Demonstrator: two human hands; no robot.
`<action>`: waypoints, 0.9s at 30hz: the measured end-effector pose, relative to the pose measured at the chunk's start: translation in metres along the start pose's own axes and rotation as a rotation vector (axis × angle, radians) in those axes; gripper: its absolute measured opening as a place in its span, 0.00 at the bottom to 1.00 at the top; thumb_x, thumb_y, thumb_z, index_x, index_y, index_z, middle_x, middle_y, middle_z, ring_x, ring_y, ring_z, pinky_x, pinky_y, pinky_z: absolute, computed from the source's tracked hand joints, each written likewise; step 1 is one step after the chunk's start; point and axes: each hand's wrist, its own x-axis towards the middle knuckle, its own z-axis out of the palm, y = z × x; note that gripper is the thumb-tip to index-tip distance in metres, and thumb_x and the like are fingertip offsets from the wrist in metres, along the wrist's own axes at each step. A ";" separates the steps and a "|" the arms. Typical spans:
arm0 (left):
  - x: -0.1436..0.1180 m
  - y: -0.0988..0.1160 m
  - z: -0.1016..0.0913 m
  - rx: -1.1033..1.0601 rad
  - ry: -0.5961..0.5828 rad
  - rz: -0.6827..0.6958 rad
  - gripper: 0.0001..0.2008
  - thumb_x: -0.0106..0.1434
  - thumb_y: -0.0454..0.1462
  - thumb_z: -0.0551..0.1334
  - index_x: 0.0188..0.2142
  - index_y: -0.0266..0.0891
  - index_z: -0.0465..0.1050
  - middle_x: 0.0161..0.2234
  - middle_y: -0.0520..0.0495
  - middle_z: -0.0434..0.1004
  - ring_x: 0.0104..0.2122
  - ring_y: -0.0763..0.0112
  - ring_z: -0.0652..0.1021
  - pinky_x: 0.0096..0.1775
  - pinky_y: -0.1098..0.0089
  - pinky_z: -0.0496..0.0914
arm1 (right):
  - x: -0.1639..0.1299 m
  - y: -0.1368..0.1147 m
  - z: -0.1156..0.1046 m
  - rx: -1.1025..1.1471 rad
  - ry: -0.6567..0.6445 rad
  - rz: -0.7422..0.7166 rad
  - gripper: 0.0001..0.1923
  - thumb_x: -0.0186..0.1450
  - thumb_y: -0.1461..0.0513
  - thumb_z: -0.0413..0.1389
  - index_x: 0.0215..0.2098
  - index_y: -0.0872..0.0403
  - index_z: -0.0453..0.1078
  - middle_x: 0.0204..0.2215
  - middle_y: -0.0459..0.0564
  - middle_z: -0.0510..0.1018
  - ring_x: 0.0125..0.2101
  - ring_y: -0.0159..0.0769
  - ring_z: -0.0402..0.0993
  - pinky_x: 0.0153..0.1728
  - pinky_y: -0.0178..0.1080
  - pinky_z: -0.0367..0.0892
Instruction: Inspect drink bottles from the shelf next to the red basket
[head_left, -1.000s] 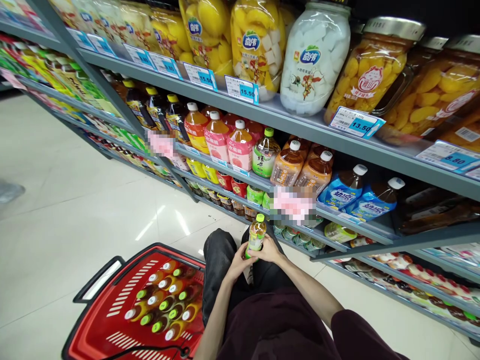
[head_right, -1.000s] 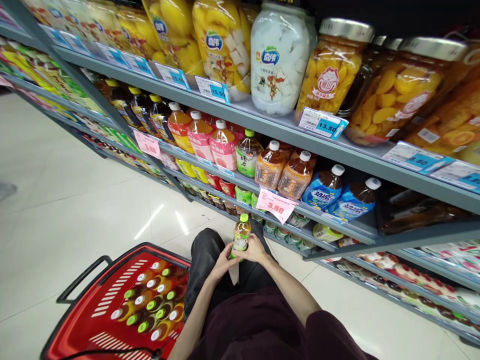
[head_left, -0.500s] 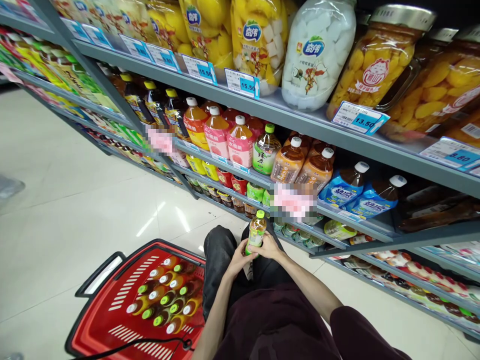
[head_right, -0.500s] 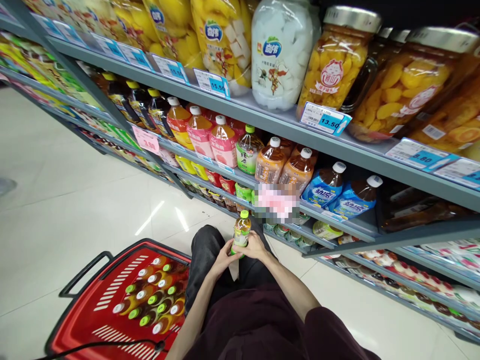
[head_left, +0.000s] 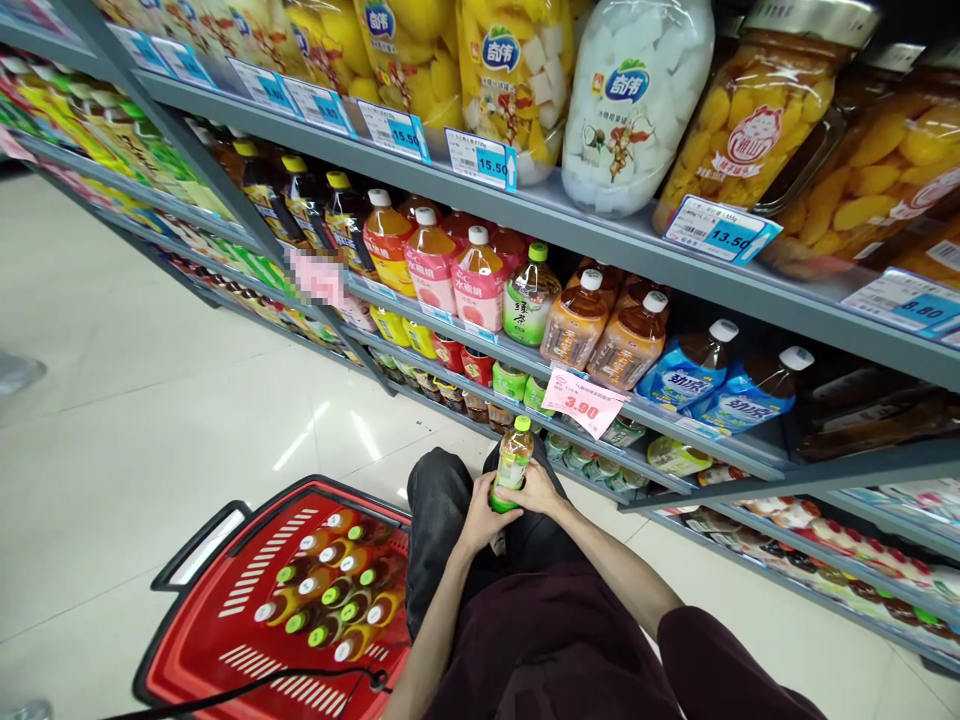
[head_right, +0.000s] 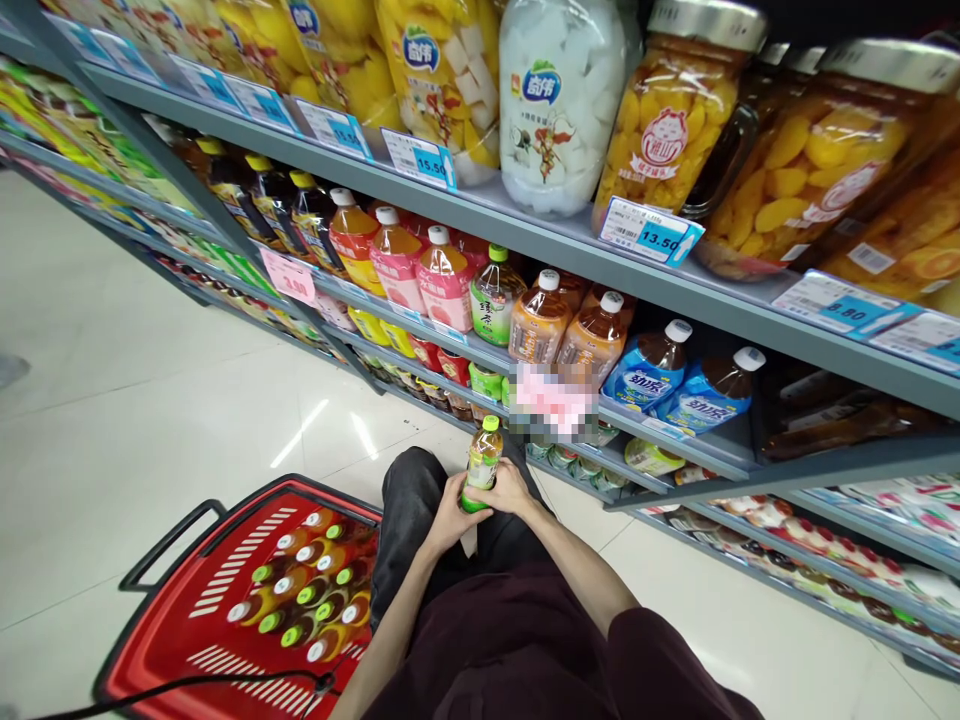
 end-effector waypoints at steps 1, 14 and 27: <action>0.000 0.005 0.001 0.080 0.016 0.047 0.40 0.47 0.45 0.78 0.58 0.39 0.69 0.55 0.38 0.68 0.57 0.48 0.72 0.61 0.51 0.67 | 0.000 0.000 -0.001 0.007 -0.002 0.012 0.20 0.58 0.47 0.68 0.39 0.52 0.79 0.39 0.52 0.83 0.46 0.47 0.76 0.52 0.44 0.70; -0.039 0.077 0.014 -0.545 -0.266 -0.218 0.36 0.55 0.48 0.73 0.58 0.35 0.67 0.41 0.39 0.79 0.40 0.52 0.81 0.36 0.61 0.78 | -0.003 -0.087 -0.033 1.325 0.137 0.221 0.38 0.63 0.34 0.55 0.53 0.54 0.72 0.44 0.58 0.83 0.42 0.49 0.82 0.42 0.48 0.79; -0.076 0.125 0.023 -0.802 -0.425 -0.160 0.39 0.59 0.51 0.72 0.63 0.36 0.64 0.47 0.35 0.78 0.38 0.50 0.83 0.34 0.59 0.79 | -0.008 -0.156 -0.098 1.734 0.185 0.311 0.31 0.67 0.37 0.51 0.49 0.53 0.72 0.32 0.52 0.83 0.26 0.40 0.78 0.26 0.42 0.77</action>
